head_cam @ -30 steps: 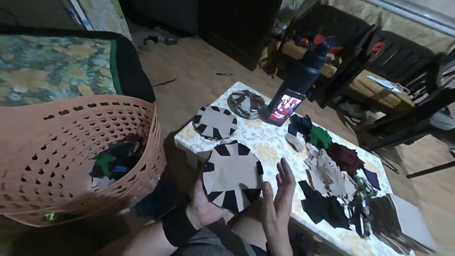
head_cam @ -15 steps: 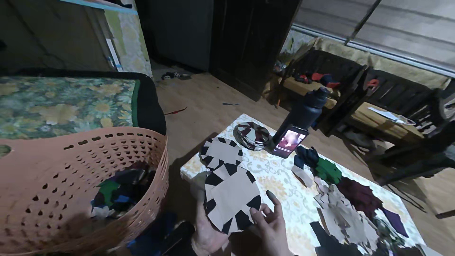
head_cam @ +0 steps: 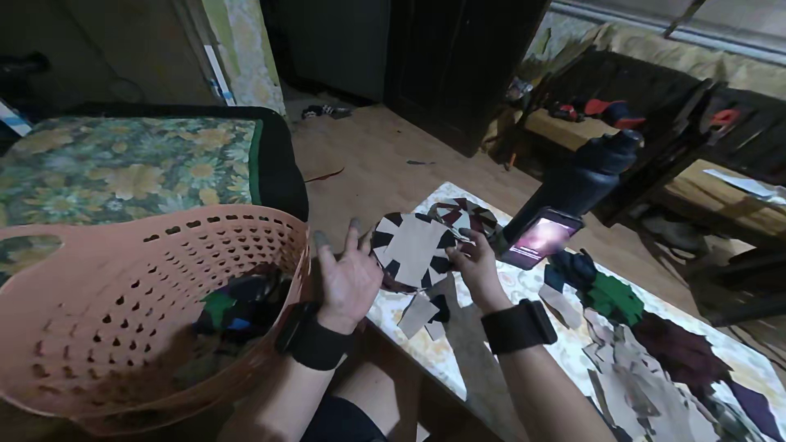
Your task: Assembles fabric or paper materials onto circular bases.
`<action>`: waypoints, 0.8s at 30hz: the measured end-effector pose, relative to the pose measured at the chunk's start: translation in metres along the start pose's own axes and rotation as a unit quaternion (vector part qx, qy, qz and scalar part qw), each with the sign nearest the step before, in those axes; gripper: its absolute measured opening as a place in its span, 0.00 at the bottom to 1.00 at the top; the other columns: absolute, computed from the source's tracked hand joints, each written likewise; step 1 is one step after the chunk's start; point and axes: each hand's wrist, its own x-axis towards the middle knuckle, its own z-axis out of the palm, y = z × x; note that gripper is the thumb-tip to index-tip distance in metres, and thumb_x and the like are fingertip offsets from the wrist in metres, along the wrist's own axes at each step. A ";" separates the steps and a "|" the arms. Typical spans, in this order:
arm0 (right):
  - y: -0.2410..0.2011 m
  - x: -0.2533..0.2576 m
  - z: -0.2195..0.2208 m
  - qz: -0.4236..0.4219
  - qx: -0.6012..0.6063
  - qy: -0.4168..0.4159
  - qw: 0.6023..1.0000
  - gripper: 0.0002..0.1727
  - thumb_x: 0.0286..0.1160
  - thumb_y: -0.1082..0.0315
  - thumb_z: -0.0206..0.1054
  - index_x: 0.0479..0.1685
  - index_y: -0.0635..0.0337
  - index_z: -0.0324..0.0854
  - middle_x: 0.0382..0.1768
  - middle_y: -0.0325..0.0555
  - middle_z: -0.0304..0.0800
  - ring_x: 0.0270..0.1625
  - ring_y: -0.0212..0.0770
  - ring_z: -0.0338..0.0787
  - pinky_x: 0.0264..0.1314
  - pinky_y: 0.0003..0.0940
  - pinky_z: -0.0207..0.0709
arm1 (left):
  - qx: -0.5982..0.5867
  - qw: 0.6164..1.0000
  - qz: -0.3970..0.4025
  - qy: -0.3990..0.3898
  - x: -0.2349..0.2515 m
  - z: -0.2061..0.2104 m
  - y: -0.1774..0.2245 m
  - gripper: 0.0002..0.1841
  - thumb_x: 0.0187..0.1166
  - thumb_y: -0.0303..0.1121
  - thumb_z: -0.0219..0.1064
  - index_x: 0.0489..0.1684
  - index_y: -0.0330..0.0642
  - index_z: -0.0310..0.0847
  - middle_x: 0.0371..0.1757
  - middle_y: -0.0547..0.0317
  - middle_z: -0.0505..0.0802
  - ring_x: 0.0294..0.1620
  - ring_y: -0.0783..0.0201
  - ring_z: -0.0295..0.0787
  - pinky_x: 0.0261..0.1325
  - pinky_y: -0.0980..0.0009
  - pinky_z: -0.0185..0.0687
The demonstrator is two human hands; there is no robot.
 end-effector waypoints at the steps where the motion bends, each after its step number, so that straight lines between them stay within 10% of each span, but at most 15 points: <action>1: -0.002 0.005 0.001 0.003 -0.009 -0.009 1.000 0.29 0.82 0.74 0.65 0.81 0.66 0.63 0.53 0.62 0.86 0.43 0.47 0.90 0.48 0.44 0.87 | 0.010 1.000 0.001 -0.001 0.003 -0.002 0.001 0.50 0.75 0.76 0.13 0.96 0.55 0.37 0.94 0.53 0.55 0.83 0.57 0.67 0.74 0.61 0.71; 9: 0.014 0.027 0.004 0.001 -0.071 -0.043 0.997 0.27 0.81 0.75 0.66 0.78 0.67 0.67 0.53 0.62 0.87 0.47 0.50 0.90 0.51 0.47 0.85 | 0.132 0.990 0.036 0.039 0.011 -0.019 -0.010 0.45 0.83 0.64 0.10 0.95 0.47 0.40 0.94 0.50 0.55 0.91 0.53 0.54 0.86 0.54 0.56; 15: 0.021 0.029 0.005 0.000 -0.114 -0.045 0.992 0.25 0.81 0.74 0.66 0.77 0.68 0.68 0.51 0.61 0.88 0.46 0.50 0.90 0.51 0.47 0.84 | 0.193 0.967 0.107 0.124 0.018 -0.028 -0.022 0.32 0.94 0.47 0.23 0.89 0.37 0.50 0.87 0.47 0.70 0.85 0.57 0.67 0.85 0.60 0.62; 24: 0.027 0.021 0.006 -0.041 -0.112 0.015 0.993 0.20 0.89 0.64 0.60 0.71 0.70 0.75 0.60 0.62 0.87 0.56 0.48 0.91 0.62 0.44 0.83 | 0.323 0.939 0.103 0.049 0.035 -0.035 -0.035 0.39 0.91 0.56 0.24 0.92 0.35 0.47 0.89 0.43 0.67 0.89 0.57 0.62 0.89 0.59 0.57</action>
